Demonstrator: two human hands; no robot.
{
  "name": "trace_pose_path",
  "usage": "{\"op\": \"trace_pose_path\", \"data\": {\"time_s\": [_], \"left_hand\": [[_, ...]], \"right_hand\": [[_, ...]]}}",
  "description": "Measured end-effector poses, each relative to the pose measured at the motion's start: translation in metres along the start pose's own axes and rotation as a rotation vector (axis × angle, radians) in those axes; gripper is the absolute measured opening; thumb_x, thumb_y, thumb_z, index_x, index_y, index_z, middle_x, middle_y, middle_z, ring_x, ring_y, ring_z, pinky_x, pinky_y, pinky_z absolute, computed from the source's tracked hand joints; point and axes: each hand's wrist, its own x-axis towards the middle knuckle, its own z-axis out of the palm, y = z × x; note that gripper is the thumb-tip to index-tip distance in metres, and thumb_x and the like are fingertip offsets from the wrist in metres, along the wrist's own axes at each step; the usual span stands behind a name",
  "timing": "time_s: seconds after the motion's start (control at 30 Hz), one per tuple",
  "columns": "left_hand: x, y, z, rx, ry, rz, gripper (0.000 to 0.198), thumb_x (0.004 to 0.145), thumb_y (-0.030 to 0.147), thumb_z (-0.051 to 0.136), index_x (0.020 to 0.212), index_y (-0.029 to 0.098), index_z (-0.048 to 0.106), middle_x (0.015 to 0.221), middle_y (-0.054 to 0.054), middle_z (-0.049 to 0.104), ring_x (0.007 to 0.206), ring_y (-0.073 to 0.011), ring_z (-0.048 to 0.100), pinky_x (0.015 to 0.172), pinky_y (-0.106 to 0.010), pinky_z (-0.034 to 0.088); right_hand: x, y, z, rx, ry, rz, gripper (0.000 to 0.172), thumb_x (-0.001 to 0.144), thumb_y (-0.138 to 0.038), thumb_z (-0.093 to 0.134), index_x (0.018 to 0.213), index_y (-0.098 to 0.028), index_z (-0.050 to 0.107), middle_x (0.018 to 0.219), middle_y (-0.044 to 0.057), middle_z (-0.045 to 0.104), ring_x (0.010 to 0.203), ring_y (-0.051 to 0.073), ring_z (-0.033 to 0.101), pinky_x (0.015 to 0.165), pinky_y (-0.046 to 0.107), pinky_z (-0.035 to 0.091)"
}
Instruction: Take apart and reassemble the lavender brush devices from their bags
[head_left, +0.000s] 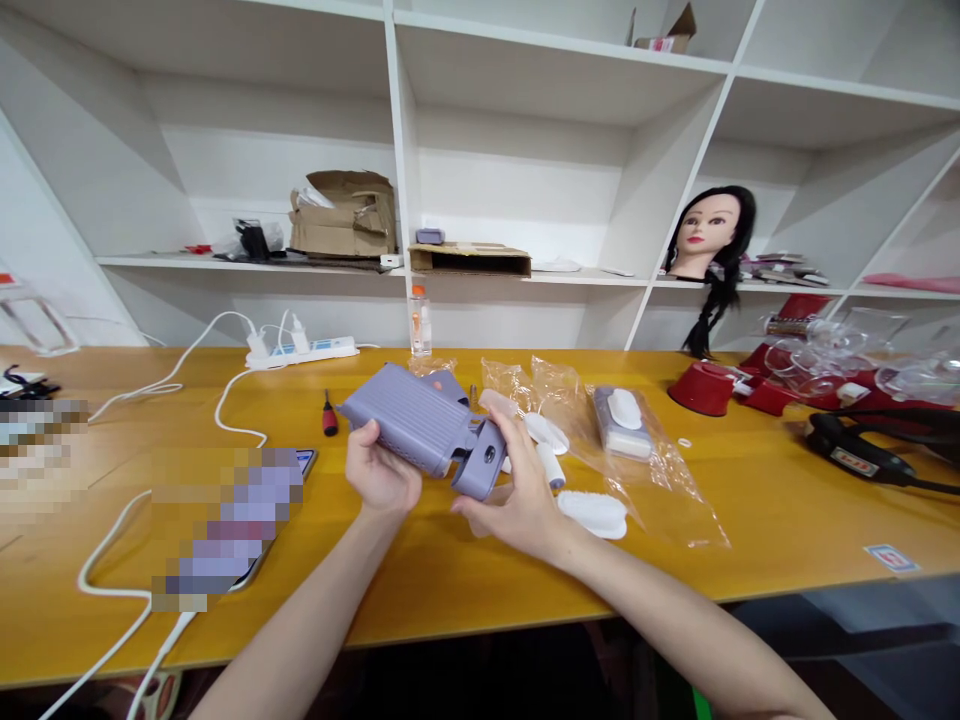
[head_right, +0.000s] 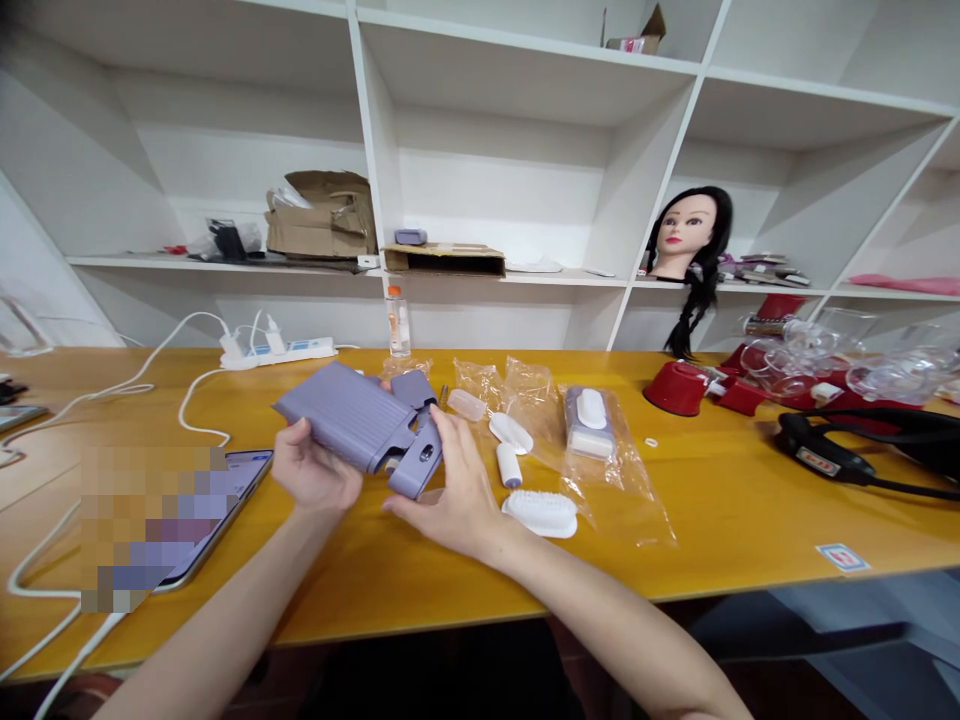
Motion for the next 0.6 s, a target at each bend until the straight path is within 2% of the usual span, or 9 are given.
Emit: {"op": "trace_pose_path", "data": {"time_s": [0.17,0.3,0.47,0.6], "left_hand": [[0.001,0.001,0.001,0.005,0.050,-0.004,0.038,0.070,0.032,0.046,0.102,0.020,0.063,0.094,-0.004,0.070,0.100,-0.0262,0.061,0.089,-0.038,0.046],[-0.003,0.001,0.003,0.010,0.025,-0.024,0.040,0.071,0.031,0.046,0.106,0.020,0.062,0.097,-0.005,0.069,0.098,-0.0269,0.062,0.087,-0.041,0.047],[-0.010,0.002,0.006,0.011,-0.070,-0.042,0.045,0.069,0.035,0.047,0.112,0.025,0.058,0.103,-0.005,0.066,0.098,-0.0281,0.062,0.089,-0.045,0.045],[-0.008,0.006,0.006,0.000,-0.033,-0.048,0.046,0.070,0.034,0.047,0.113,0.022,0.056,0.105,-0.008,0.066,0.102,-0.0293,0.060,0.092,-0.048,0.041]], "right_hand": [[0.000,-0.002,-0.001,-0.002,-0.002,-0.002,0.095,0.059,-0.034,0.076,0.137,-0.025,0.021,0.128,0.014,0.040,0.119,0.029,0.043,0.099,0.050,0.037],[-0.001,0.000,0.001,0.009,-0.033,0.034,0.097,0.058,-0.033,0.076,0.138,-0.025,0.021,0.131,0.015,0.038,0.121,0.030,0.041,0.100,0.051,0.036],[-0.001,0.004,0.005,0.104,-0.109,0.137,0.102,0.057,-0.032,0.077,0.140,-0.023,0.018,0.136,0.016,0.035,0.126,0.030,0.038,0.101,0.050,0.035],[0.000,0.007,0.007,0.203,-0.184,0.243,0.107,0.054,-0.037,0.079,0.141,-0.023,0.017,0.140,0.015,0.035,0.127,0.030,0.037,0.102,0.050,0.033]]}}
